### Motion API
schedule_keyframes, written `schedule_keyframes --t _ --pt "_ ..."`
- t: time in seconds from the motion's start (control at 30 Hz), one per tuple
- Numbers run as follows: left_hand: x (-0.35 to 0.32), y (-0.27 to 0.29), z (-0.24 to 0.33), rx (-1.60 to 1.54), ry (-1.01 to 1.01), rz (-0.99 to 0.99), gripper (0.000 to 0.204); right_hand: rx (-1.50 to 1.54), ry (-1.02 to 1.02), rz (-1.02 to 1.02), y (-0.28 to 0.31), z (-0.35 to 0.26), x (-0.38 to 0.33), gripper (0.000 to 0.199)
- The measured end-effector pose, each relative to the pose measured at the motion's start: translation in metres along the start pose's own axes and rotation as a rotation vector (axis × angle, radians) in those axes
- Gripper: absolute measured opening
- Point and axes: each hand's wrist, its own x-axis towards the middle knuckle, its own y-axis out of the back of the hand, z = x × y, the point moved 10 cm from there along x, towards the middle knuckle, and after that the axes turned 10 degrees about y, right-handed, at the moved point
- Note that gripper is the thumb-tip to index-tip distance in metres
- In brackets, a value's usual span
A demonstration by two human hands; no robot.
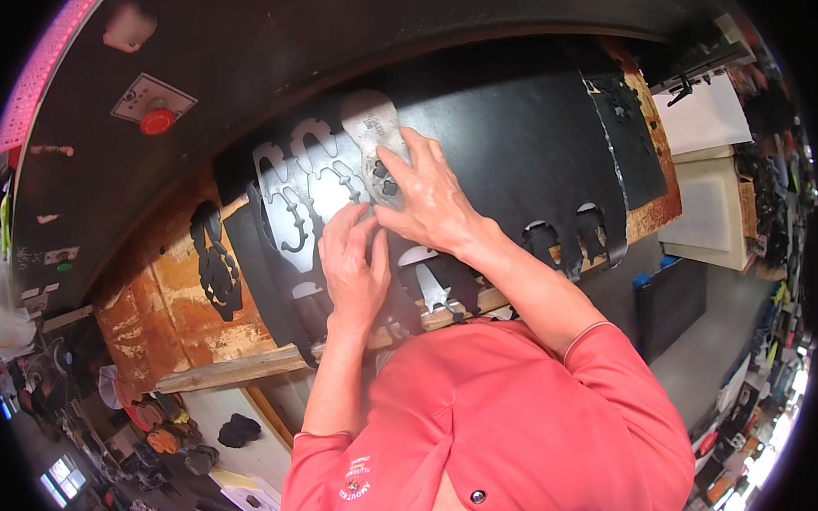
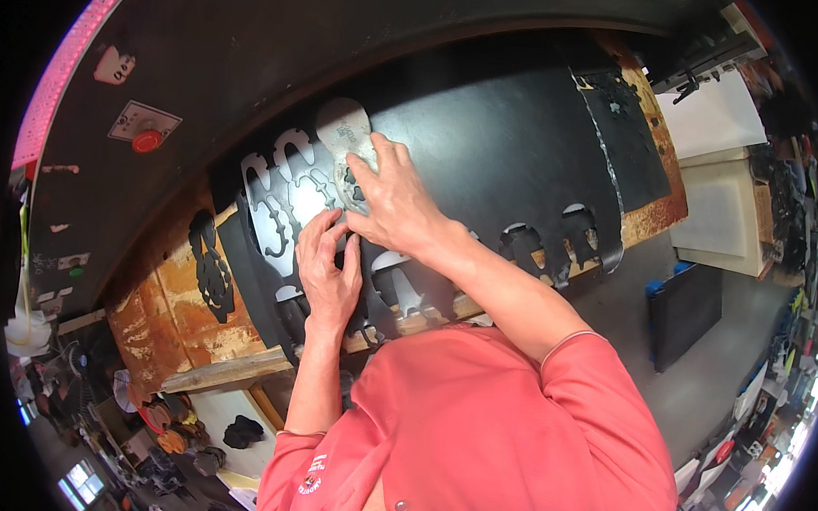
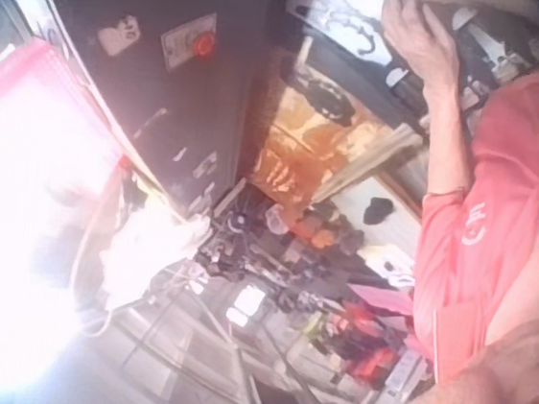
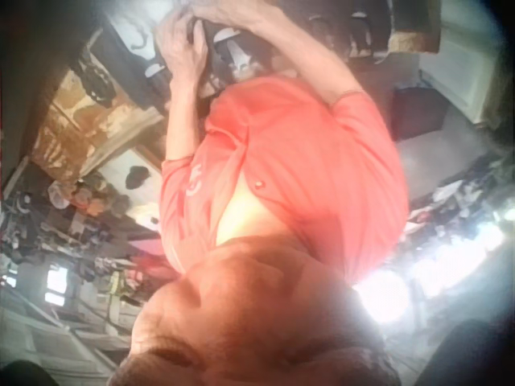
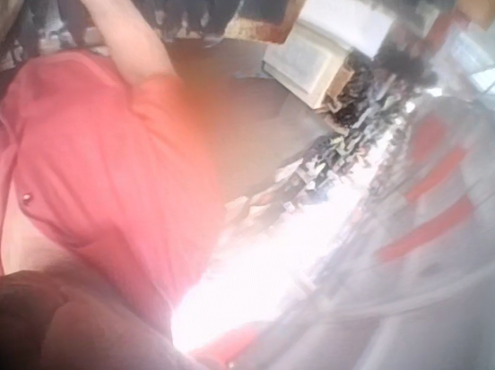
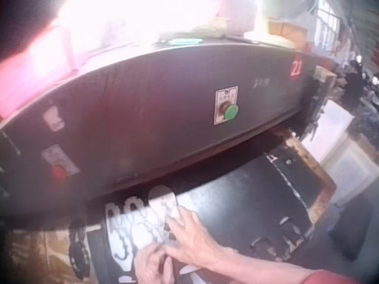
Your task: The person places a black rubber sheet on a hydraulic cutting press and uses a slipper sole as a template to position the sheet. They repeatedly press the machine to cut out multiple slipper sole shapes, then remove and stack the cut pieces.
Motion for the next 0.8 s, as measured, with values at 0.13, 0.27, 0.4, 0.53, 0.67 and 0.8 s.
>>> schedule_keyframes --t 0.13,0.27,0.4,0.53,0.67,0.8 --pt "-0.002 -0.004 -0.014 -0.007 0.077 -0.054 0.031 0.211 -0.113 0.04 0.022 0.022 -0.002 0.075" --pt "0.006 -0.003 -0.008 -0.015 0.09 -0.06 0.033 0.502 -0.227 -0.007 0.032 0.05 0.002 0.075" --pt "0.023 0.0 0.007 -0.114 0.109 0.011 0.036 0.822 -0.372 0.008 0.024 0.067 -0.003 0.07" --pt "0.039 -0.026 -0.012 -0.241 0.428 -0.133 0.052 0.979 -0.429 0.062 0.02 0.071 -0.006 0.071" --pt "0.059 -0.03 -0.015 -0.171 0.465 -0.108 0.057 1.207 -0.5 0.146 0.02 0.077 -0.009 0.074" --pt "0.076 -0.039 -0.017 -0.15 0.438 -0.161 0.054 1.235 -0.457 0.158 0.021 0.078 -0.011 0.078"
